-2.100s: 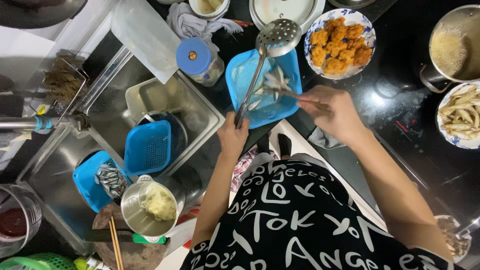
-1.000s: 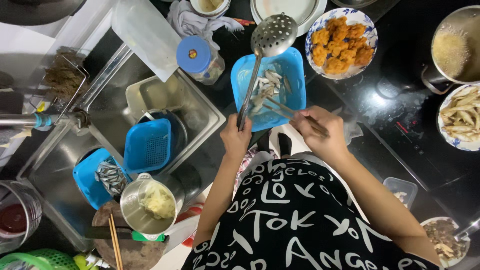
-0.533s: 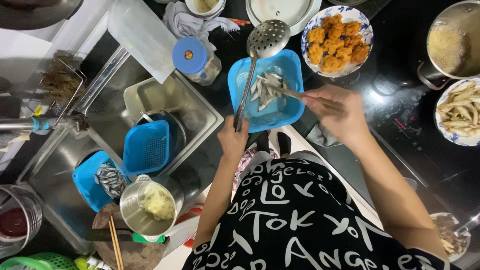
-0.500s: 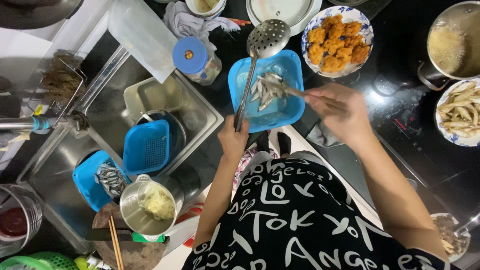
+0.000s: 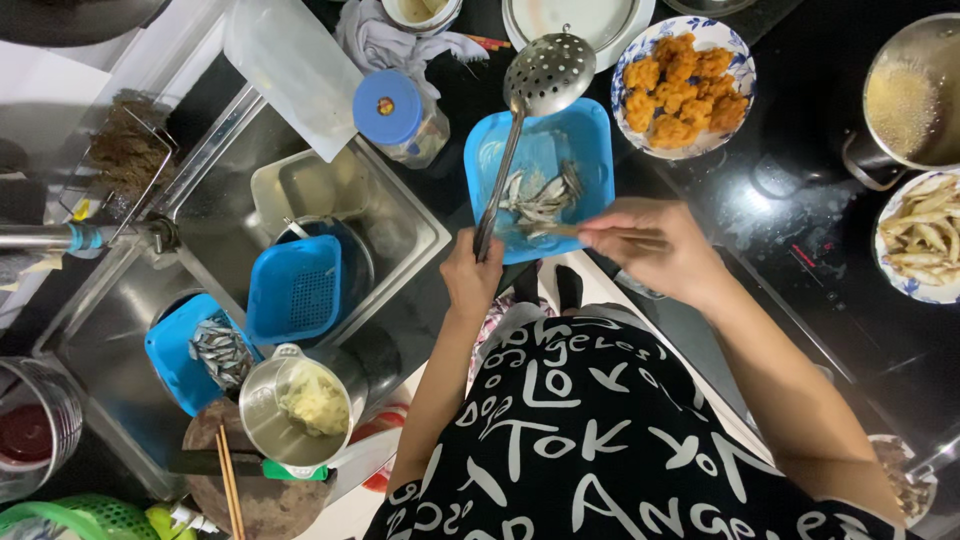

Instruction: The person deep-fries small fish in a pot of hot oil on an induction cooktop. They use chopsticks to place the fish into the oil and a slotted spoon to remove the cooked fish, placing them onto a plate. The person also handles a blue container of raw fish and transfers some to a strainer in the sink.

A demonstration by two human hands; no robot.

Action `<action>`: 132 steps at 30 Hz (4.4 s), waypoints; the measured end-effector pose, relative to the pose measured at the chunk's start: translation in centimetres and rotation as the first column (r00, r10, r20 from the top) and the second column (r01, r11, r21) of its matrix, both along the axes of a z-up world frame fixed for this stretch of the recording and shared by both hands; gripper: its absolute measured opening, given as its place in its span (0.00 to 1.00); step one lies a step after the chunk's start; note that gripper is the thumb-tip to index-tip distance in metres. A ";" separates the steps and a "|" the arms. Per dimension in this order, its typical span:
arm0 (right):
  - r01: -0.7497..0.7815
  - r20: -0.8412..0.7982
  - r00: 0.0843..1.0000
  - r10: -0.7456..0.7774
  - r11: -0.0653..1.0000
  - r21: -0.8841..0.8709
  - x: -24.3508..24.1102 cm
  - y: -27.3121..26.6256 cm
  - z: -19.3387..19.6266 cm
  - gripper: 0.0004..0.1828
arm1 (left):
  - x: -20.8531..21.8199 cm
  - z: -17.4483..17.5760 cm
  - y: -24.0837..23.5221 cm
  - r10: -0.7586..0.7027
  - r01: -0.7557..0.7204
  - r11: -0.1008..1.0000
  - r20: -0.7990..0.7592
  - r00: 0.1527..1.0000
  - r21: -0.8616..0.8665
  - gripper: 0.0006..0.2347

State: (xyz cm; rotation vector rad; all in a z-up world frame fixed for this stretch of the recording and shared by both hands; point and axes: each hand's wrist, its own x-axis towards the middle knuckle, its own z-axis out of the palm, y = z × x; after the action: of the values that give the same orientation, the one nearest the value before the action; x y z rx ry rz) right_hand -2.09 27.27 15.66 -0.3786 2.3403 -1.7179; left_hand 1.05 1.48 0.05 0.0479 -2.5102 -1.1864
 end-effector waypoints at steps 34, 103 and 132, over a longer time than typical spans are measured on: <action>0.356 -0.298 0.920 -0.255 0.862 0.360 3.7 -3.5 1.8 0.05 | -1.0 0.1 -2.5 0.063 -0.085 0.989 0.174 0.983 0.117 0.07; 0.860 -0.345 0.510 -0.788 0.460 0.222 -1.2 32.8 -3.8 0.09 | -0.9 13.1 17.5 -0.487 0.332 0.861 0.812 0.321 0.385 0.13; 0.845 -0.292 0.534 -0.793 0.513 0.153 -2.2 34.3 -5.9 0.09 | 0.1 12.7 16.8 -0.499 0.281 0.863 0.796 0.344 0.419 0.13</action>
State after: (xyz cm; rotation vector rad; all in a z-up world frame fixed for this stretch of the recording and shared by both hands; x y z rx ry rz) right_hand -4.27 61.60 9.76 0.8439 3.1347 -1.6147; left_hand 1.16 18.24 12.78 0.1678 -3.4246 -2.0664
